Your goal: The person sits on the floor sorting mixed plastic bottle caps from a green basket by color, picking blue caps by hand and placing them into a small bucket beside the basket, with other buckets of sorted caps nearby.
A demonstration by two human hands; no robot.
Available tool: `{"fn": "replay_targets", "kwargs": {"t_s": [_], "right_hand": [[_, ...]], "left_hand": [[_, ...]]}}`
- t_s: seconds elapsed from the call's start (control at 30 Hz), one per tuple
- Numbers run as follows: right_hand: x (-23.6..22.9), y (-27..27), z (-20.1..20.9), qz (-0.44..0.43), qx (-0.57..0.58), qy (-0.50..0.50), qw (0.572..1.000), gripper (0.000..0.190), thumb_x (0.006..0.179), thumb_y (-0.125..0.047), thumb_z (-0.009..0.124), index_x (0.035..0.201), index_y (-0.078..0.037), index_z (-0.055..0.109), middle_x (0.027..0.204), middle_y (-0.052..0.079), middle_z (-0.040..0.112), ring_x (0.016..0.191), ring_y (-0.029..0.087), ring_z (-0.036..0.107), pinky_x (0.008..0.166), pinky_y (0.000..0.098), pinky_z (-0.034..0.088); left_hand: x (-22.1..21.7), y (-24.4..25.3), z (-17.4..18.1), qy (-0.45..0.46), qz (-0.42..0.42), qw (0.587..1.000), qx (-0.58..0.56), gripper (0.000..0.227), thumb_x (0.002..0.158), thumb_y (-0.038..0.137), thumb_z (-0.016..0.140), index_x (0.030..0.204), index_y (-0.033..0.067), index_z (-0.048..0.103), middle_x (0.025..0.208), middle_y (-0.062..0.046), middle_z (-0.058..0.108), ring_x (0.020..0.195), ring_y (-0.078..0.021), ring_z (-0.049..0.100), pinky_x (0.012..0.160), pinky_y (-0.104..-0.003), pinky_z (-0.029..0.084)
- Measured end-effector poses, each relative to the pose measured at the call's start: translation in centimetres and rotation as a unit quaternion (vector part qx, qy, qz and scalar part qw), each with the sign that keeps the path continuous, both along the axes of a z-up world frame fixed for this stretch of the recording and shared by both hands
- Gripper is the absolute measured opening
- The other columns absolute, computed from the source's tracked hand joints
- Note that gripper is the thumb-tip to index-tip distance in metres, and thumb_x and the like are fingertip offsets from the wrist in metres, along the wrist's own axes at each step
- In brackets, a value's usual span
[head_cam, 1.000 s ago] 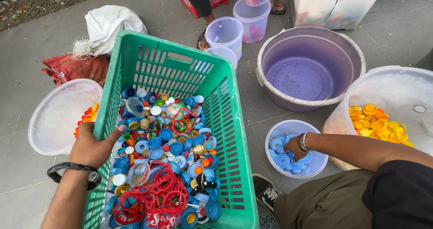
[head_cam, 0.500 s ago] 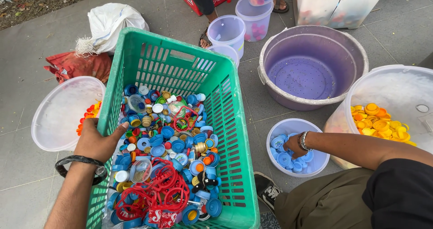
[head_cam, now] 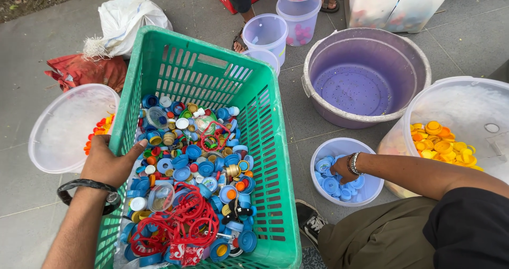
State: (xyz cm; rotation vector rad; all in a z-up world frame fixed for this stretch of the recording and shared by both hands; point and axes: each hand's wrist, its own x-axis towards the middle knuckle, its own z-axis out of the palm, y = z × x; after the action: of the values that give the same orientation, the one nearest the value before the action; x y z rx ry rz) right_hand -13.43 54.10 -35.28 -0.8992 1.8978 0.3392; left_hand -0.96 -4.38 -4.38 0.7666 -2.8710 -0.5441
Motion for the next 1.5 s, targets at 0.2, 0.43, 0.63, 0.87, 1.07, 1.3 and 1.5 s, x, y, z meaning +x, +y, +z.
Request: {"fn": "replay_targets", "kwargs": {"t_s": [0.2, 0.43, 0.63, 0.87, 1.07, 1.3, 1.5], "right_hand": [[-5.3, -3.8, 8.0, -0.022, -0.086, -0.051, 0.995, 0.058, 0.084, -0.057, 0.073, 0.117, -0.009, 0.071, 0.114, 0.009, 0.078, 0.108, 0.024, 0.074, 0.093, 0.0371, 0.057], [-9.9, -18.9, 21.8, -0.031, -0.356, 0.067, 0.932, 0.054, 0.086, -0.048, 0.072, 0.123, -0.008, 0.068, 0.110, 0.011, 0.077, 0.101, 0.024, 0.075, 0.091, 0.0403, 0.058], [-16.6, -36.1, 13.5, 0.041, -0.401, 0.102, 0.910, 0.046, 0.087, -0.036, 0.077, 0.122, -0.008, 0.066, 0.108, 0.012, 0.076, 0.101, 0.034, 0.071, 0.088, 0.0468, 0.056], [-14.0, -55.9, 4.0, -0.099, -0.664, 0.092, 0.735, 0.038, 0.091, -0.032, 0.078, 0.115, -0.005, 0.065, 0.107, 0.015, 0.072, 0.102, 0.038, 0.066, 0.088, 0.0499, 0.052], [-10.8, -64.4, 0.7, -0.309, -0.680, 0.140, 0.650, 0.028, 0.086, -0.029, 0.079, 0.098, -0.007, 0.067, 0.103, 0.015, 0.068, 0.101, 0.037, 0.063, 0.086, 0.0488, 0.051], [-4.2, -55.3, 7.0, -0.138, -0.713, 0.088, 0.681, 0.016, 0.091, -0.018, 0.072, 0.103, -0.009, 0.068, 0.109, 0.013, 0.068, 0.106, 0.037, 0.062, 0.092, 0.0487, 0.050], [-5.9, -50.2, 9.9, -0.002, -0.655, -0.101, 0.749, 0.036, 0.091, -0.030, 0.076, 0.118, -0.008, 0.067, 0.115, 0.014, 0.071, 0.108, 0.034, 0.067, 0.092, 0.0465, 0.052]], "left_hand": [[1.6, -0.5, -1.0, 0.040, -0.029, 0.999, 0.021, 0.090, 0.081, 0.055, 0.088, 0.127, -0.0113, 0.048, 0.109, -0.029, 0.069, 0.101, -0.0359, 0.071, 0.085, -0.046, 0.055], [1.5, 1.2, 1.0, 0.073, -0.078, 0.994, 0.028, 0.071, 0.089, 0.041, 0.087, 0.124, -0.0074, 0.049, 0.107, -0.027, 0.066, 0.098, -0.0357, 0.069, 0.082, -0.046, 0.055], [1.6, 2.7, 2.1, 0.034, -0.046, 0.998, 0.041, 0.064, 0.082, 0.026, 0.084, 0.121, -0.0072, 0.045, 0.109, -0.026, 0.060, 0.083, -0.0328, 0.069, 0.071, -0.045, 0.056], [0.9, 5.4, 4.7, 0.006, -0.047, 0.999, 0.001, 0.068, 0.081, 0.025, 0.084, 0.124, -0.0069, 0.043, 0.110, -0.025, 0.059, 0.085, -0.0395, 0.068, 0.069, -0.050, 0.054], [0.6, 5.8, 4.6, 0.006, -0.083, 0.995, -0.049, 0.076, 0.081, 0.030, 0.087, 0.127, -0.0090, 0.040, 0.106, -0.027, 0.057, 0.085, -0.0423, 0.066, 0.066, -0.051, 0.053], [0.8, 5.6, 4.2, -0.034, -0.061, 0.996, -0.054, 0.076, 0.079, 0.032, 0.087, 0.123, -0.0081, 0.040, 0.102, -0.023, 0.057, 0.081, -0.0411, 0.066, 0.063, -0.051, 0.053], [1.3, 5.5, 4.5, -0.020, -0.059, 0.997, -0.044, 0.077, 0.079, 0.031, 0.087, 0.125, -0.0080, 0.040, 0.108, -0.027, 0.056, 0.083, -0.0438, 0.066, 0.064, -0.054, 0.053]]}}
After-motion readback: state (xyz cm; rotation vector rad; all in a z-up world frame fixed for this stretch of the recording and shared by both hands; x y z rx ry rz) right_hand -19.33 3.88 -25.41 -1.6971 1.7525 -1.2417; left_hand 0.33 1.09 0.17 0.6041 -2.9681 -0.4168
